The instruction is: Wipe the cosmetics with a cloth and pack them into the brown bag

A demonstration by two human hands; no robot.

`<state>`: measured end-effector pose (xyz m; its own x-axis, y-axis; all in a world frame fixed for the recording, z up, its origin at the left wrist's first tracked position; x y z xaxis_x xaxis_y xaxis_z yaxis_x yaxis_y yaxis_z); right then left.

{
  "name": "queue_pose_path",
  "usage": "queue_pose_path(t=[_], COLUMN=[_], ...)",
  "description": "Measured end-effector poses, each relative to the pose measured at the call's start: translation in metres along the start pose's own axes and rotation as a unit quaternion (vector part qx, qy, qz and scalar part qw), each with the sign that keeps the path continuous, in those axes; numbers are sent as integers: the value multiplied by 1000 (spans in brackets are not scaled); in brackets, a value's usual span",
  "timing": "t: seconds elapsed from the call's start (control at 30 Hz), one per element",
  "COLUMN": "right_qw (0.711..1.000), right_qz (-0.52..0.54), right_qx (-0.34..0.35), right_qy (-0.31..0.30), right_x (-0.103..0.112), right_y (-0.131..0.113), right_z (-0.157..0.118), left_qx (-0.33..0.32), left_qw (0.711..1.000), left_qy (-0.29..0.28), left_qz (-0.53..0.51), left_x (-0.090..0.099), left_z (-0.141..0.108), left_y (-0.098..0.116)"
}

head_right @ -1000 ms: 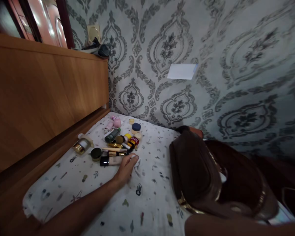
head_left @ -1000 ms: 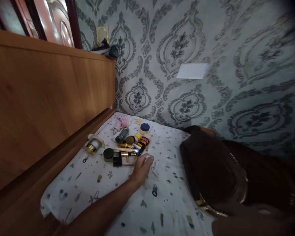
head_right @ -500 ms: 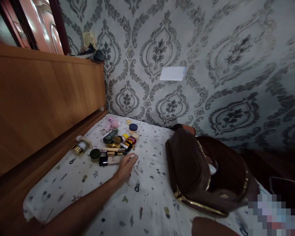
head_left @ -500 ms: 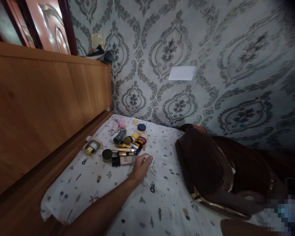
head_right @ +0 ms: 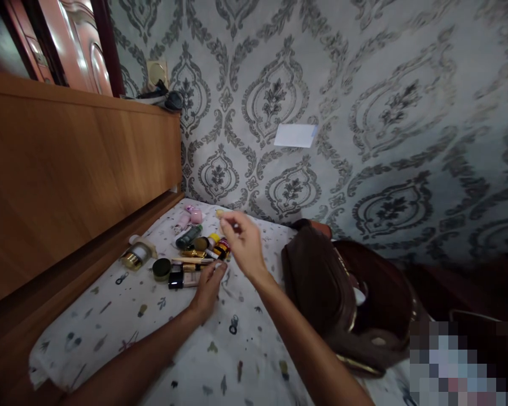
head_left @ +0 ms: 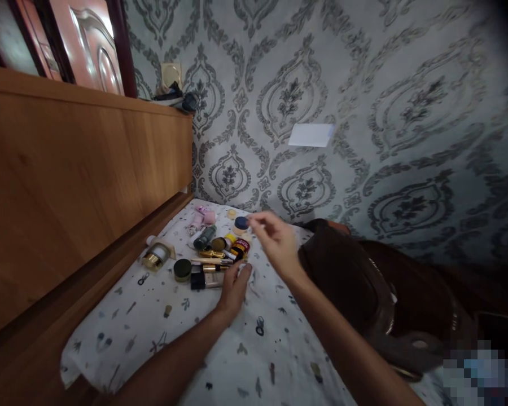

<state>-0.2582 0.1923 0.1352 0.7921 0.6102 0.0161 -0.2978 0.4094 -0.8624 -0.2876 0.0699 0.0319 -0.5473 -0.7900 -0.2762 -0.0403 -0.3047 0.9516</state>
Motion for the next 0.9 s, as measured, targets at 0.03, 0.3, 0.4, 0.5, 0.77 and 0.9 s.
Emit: queue_pose_path(t=[0.03,0.3,0.4,0.5,0.77,0.9], right_qw=[998,965,965,973,988,986], right_qz=[-43,-230,-237,-205,-69,-81], right_qx=[13,2,-32,-58,-138,-131], right_qy=[-50,-127,-105,-83,-30,-62], right_x=[-16,-52,-40,-27,3,3], right_y=[2,68,89,101,104,94], right_z=[-3,-7,-13,-19,-34,-48], left_qx=[-14,-180,-216,-228,-224,-204], left_qw=[1000,970,948,938,948,965], left_qy=[8,-134,-186,-205,-137,-71], left_qz=[2,97,140,161,178,151], left_x=[2,-28,-39,-43,-24,-6], left_z=[0,-41,-54,-56,-31,-15], left_y=[8,83,85,79,71,68])
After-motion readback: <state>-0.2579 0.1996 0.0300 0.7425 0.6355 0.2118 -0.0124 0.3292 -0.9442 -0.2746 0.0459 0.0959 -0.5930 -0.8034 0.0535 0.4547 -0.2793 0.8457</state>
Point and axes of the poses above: each hand's wrist, its own z-axis towards the middle knuckle, its own x-axis out of the back of the hand, y = z × x, the point moved 10 cm from there along z, towards the middle knuckle, and after that the axes turned 6 degrees about y, right-handed, at the moved point
